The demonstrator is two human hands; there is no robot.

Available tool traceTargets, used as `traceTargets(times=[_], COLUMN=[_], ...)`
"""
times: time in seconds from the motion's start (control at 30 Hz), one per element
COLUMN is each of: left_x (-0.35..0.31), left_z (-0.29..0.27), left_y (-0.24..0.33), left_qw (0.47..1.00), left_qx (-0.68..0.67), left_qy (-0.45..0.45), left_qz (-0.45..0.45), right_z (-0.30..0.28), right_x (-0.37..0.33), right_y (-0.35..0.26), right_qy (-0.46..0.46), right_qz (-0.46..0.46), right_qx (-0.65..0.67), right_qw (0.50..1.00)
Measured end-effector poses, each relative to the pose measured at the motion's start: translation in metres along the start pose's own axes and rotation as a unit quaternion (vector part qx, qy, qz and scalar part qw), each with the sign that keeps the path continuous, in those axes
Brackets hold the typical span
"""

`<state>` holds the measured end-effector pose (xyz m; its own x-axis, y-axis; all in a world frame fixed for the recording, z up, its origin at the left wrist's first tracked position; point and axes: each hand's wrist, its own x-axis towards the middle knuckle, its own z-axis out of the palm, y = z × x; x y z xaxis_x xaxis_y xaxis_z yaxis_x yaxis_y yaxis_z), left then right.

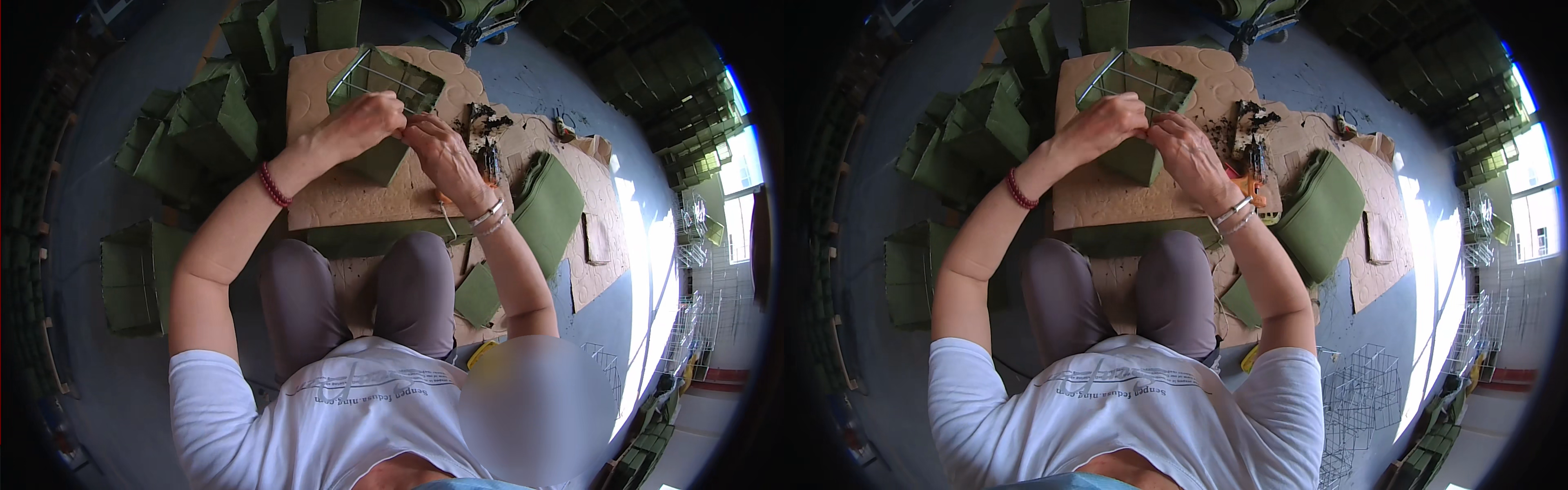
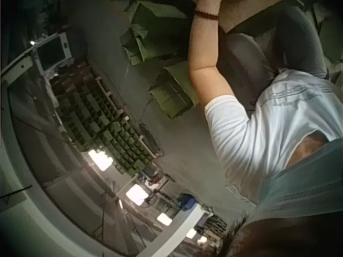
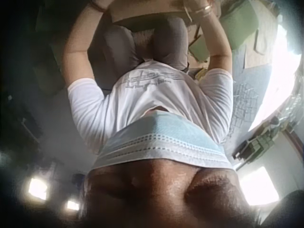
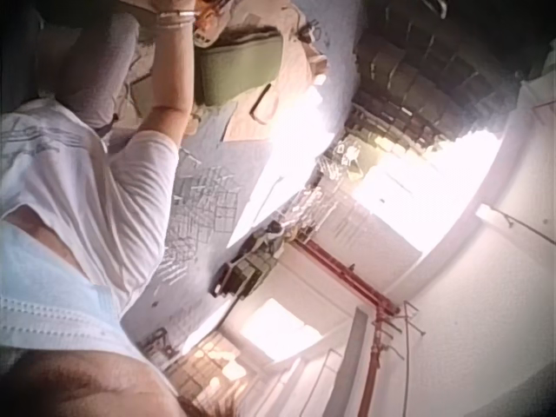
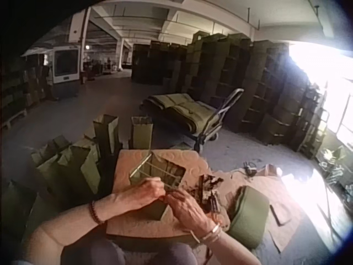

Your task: Assembling and gluing fabric panels onto metal wire frames to create storage boxes.

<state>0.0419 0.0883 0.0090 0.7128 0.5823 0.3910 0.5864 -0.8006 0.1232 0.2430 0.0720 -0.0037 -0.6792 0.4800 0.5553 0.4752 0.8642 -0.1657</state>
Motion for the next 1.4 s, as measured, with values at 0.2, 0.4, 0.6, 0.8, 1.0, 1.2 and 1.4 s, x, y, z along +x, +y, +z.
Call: traceTargets(times=[0.2,0.4,0.6,0.8,1.0,1.2,1.4], left_x=[0.023,-0.052,-0.046,-0.02,0.003,-0.047,-0.045], left_z=[-0.021,0.008,0.024,-0.002,-0.012,0.011,0.019], left_y=[-0.006,0.024,0.016,-0.008,-0.017,0.034,0.029], left_qw=[0.988,0.94,0.953,0.997,0.992,0.948,0.969], left_qx=[-0.139,0.108,0.187,0.062,-0.097,0.086,0.105], left_qy=[0.019,0.323,0.237,0.049,-0.046,0.305,0.217], left_qz=[-0.066,-0.019,-0.004,-0.016,-0.071,-0.034,-0.047], right_z=[-0.029,0.021,0.047,0.024,-0.029,0.03,0.05], right_x=[0.006,-0.022,-0.004,0.004,0.024,-0.006,0.002], right_y=[0.022,-0.032,-0.037,-0.011,0.011,-0.034,-0.037], right_qy=[-0.109,0.15,0.123,0.019,-0.153,0.104,0.126], right_qz=[-0.037,0.045,0.085,0.103,0.111,0.071,0.081], right_qx=[0.015,-0.01,-0.147,-0.075,0.033,-0.078,-0.194], right_qw=[0.993,0.988,0.978,0.992,0.981,0.989,0.97])
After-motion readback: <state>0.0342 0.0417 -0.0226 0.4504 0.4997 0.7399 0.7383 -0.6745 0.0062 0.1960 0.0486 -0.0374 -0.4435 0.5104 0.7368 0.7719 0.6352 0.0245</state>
